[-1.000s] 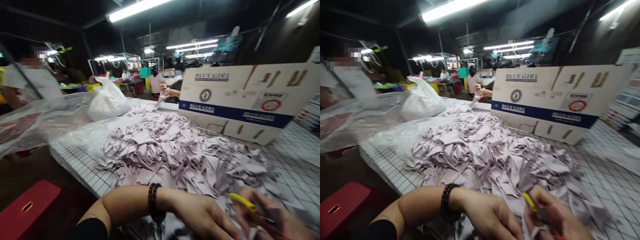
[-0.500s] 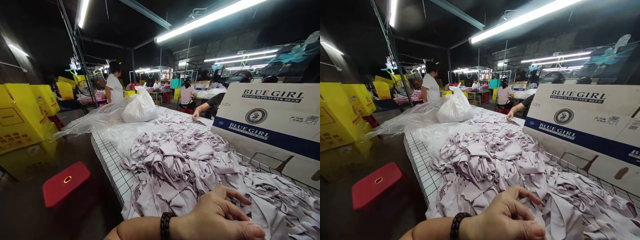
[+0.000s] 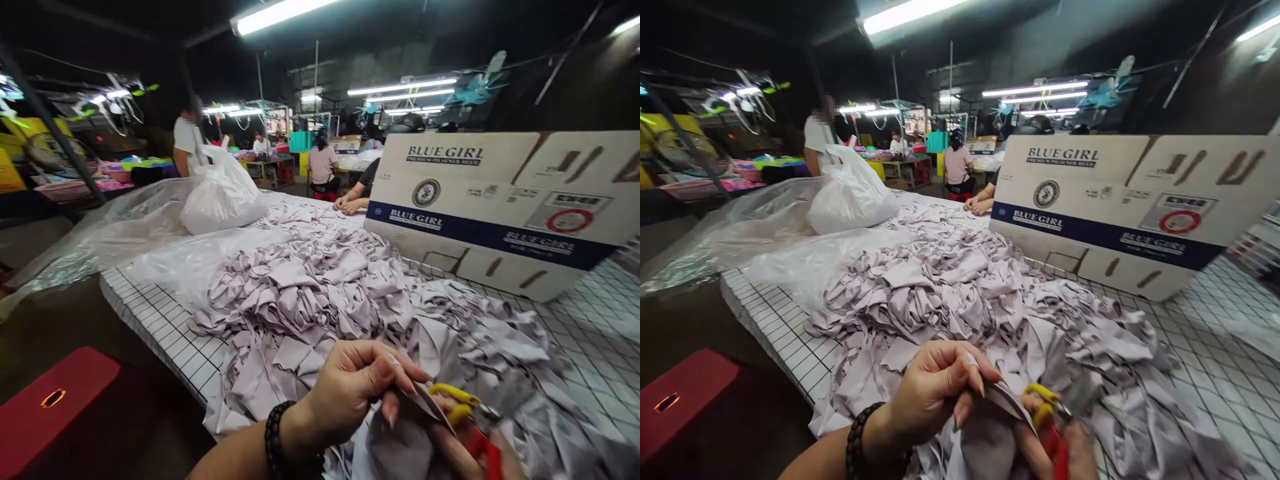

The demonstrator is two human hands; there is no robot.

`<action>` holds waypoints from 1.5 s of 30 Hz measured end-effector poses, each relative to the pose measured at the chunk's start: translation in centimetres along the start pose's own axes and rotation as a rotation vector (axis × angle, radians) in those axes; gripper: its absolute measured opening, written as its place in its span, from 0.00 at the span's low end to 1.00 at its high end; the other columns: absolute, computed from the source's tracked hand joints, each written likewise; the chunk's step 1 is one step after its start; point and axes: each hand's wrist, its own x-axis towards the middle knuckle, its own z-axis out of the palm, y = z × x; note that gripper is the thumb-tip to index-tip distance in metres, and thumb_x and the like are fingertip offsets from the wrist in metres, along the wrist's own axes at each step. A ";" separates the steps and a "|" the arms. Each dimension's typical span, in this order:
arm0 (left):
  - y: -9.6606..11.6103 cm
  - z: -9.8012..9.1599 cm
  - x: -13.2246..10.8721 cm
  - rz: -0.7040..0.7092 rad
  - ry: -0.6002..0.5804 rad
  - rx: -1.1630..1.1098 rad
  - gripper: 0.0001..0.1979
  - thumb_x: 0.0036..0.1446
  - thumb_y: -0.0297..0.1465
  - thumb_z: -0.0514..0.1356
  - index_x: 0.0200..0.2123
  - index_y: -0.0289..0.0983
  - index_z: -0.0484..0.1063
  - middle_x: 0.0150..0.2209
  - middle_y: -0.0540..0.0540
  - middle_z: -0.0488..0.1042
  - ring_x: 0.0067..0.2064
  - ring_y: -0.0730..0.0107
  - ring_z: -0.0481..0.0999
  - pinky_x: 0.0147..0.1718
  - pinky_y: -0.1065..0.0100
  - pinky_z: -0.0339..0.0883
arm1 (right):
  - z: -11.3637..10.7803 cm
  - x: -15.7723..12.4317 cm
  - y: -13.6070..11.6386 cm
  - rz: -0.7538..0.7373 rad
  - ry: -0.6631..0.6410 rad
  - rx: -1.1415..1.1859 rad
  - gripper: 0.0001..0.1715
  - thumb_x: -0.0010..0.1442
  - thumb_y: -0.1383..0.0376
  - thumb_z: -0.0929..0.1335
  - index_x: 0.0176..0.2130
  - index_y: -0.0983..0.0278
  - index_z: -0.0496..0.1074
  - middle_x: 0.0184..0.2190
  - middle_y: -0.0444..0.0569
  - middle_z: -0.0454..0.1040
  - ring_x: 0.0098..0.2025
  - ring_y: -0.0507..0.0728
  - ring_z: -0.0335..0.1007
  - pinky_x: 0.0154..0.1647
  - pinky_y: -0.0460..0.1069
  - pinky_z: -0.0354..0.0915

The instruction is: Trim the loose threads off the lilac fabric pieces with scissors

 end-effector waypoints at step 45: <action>-2.7 -1.6 -2.2 0.189 -0.274 0.887 0.16 0.65 0.28 0.53 0.24 0.35 0.71 0.24 0.47 0.71 0.29 0.72 0.69 0.30 0.72 0.61 | 0.5 -7.0 -6.9 -0.199 0.099 -1.278 0.15 0.53 0.55 0.67 0.29 0.57 0.56 0.14 0.34 0.58 0.12 0.51 0.54 0.16 0.46 0.51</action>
